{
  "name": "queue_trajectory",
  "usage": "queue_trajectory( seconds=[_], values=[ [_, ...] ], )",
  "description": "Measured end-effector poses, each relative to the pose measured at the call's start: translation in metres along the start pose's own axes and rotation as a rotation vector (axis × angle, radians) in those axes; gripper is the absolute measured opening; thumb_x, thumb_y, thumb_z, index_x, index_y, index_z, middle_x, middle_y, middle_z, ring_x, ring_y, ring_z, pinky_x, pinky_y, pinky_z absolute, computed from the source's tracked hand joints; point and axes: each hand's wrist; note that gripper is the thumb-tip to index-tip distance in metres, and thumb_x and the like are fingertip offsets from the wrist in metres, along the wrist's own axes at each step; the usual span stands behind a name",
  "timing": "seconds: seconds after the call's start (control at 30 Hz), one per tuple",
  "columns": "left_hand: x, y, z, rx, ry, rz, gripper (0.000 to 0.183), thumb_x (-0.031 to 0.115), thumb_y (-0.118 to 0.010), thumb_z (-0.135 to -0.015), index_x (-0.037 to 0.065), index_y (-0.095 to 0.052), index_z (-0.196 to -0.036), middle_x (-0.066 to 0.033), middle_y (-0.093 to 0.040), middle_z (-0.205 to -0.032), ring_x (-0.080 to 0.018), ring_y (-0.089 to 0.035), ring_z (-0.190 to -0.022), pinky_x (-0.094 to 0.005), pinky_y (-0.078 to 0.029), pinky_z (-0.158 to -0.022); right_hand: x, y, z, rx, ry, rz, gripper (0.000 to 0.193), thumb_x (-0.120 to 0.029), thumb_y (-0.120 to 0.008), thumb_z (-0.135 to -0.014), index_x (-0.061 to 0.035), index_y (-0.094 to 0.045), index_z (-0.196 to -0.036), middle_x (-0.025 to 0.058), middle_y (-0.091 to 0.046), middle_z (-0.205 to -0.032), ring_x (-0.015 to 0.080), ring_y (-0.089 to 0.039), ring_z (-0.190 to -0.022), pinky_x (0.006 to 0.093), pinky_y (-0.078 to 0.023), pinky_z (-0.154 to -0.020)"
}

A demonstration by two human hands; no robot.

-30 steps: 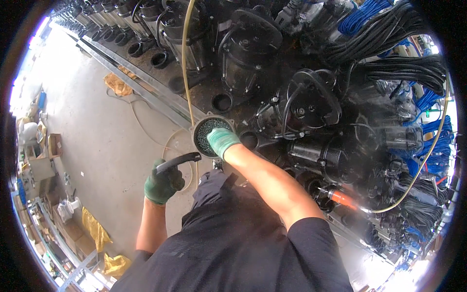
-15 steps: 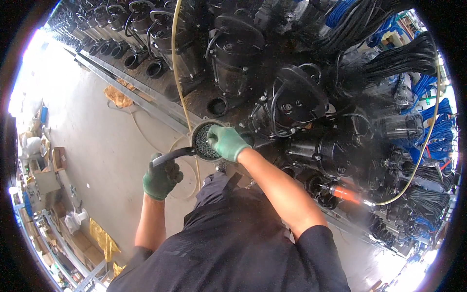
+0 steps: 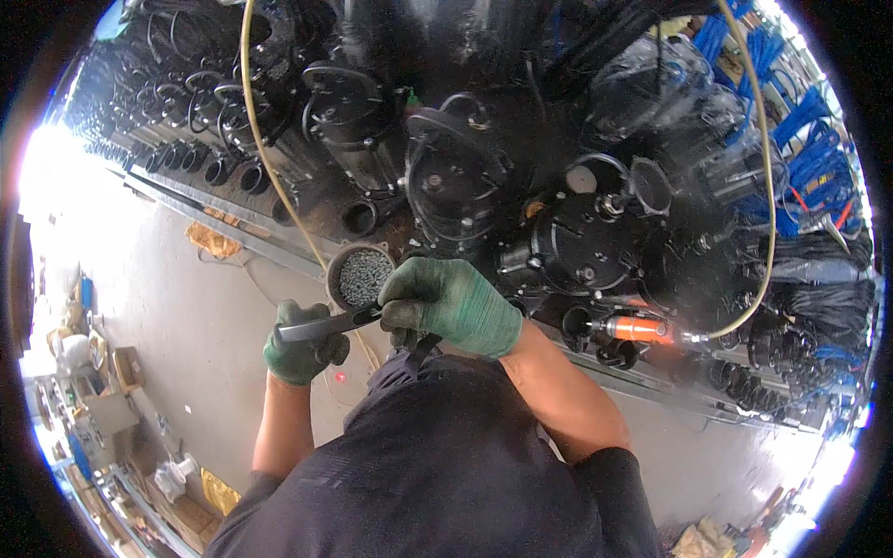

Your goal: The person assembles pump units by placing a gasket and a metal plate onto the top of several black cylindrical components, then secures the plates by driving screws into them using a power screwdriver.

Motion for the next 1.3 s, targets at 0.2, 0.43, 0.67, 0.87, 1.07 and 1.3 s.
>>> queue_trajectory(
  seconds=[0.2,0.43,0.67,0.87,1.07,1.3],
  values=[
    [-0.016,-0.018,-0.023,-0.11,0.041,0.043,0.034,0.04,-0.064,-0.101,0.007,-0.058,-0.107,-0.0195,-0.06,-0.093,-0.0313,-0.06,-0.078,-0.0459,-0.048,-0.066,-0.006,0.017,0.034,0.058,0.063,-0.017,0.016,-0.007,-0.078,-0.09,-0.0022,-0.067,-0.102,0.0052,-0.071,-0.086,0.0127,-0.068,-0.074,0.028,-0.056,-0.067],
    [-0.038,-0.036,-0.038,-0.119,0.106,0.072,0.036,0.04,-0.065,-0.101,0.005,-0.058,-0.108,-0.0199,-0.06,-0.094,-0.0314,-0.061,-0.078,-0.0469,-0.049,-0.069,-0.002,0.038,0.06,0.098,0.07,0.039,0.02,-0.011,-0.082,-0.088,-0.0019,-0.066,-0.096,0.0083,-0.073,-0.081,0.0145,-0.07,-0.068,0.0259,-0.055,-0.058],
    [-0.057,-0.046,-0.049,-0.133,0.087,0.004,0.043,0.046,-0.068,-0.098,0.005,-0.056,-0.106,-0.0211,-0.06,-0.094,-0.0323,-0.062,-0.078,-0.0478,-0.051,-0.068,-0.008,0.042,0.085,0.206,0.072,-0.076,0.022,-0.012,-0.083,-0.087,-0.0014,-0.065,-0.095,0.0102,-0.072,-0.081,0.0166,-0.07,-0.068,0.0274,-0.056,-0.059],
    [-0.054,-0.045,-0.054,-0.063,0.193,-0.173,0.046,0.048,-0.071,-0.096,0.005,-0.057,-0.103,-0.024,-0.06,-0.093,-0.0354,-0.065,-0.078,-0.0449,-0.053,-0.067,-0.005,0.049,0.095,0.235,0.079,-0.106,0.024,-0.018,-0.08,-0.091,-0.0006,-0.065,-0.097,0.0093,-0.071,-0.083,0.0162,-0.069,-0.071,0.0285,-0.056,-0.064],
    [-0.055,-0.03,-0.058,-0.23,0.188,-0.177,0.046,0.047,-0.071,-0.096,0.003,-0.059,-0.106,-0.0248,-0.06,-0.094,-0.0362,-0.066,-0.08,-0.0456,-0.054,-0.067,0.002,0.052,0.098,0.209,0.083,-0.205,0.026,-0.023,-0.079,-0.093,-0.0017,-0.063,-0.098,0.0075,-0.069,-0.082,0.0146,-0.066,-0.071,0.0289,-0.055,-0.067],
    [-0.058,-0.038,-0.06,-0.131,0.211,-0.188,0.041,0.042,-0.072,-0.096,0.003,-0.061,-0.106,-0.0232,-0.06,-0.092,-0.0347,-0.064,-0.078,-0.0457,-0.054,-0.067,0.008,0.05,0.101,0.298,0.107,-0.208,0.024,-0.02,-0.077,-0.094,-0.002,-0.064,-0.102,0.0076,-0.069,-0.083,0.0135,-0.066,-0.07,0.0271,-0.054,-0.062]
  ],
)
Point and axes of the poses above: each hand's wrist, its own z-axis away from the middle knuckle, its own y-axis out of the back of the hand, x = y × z
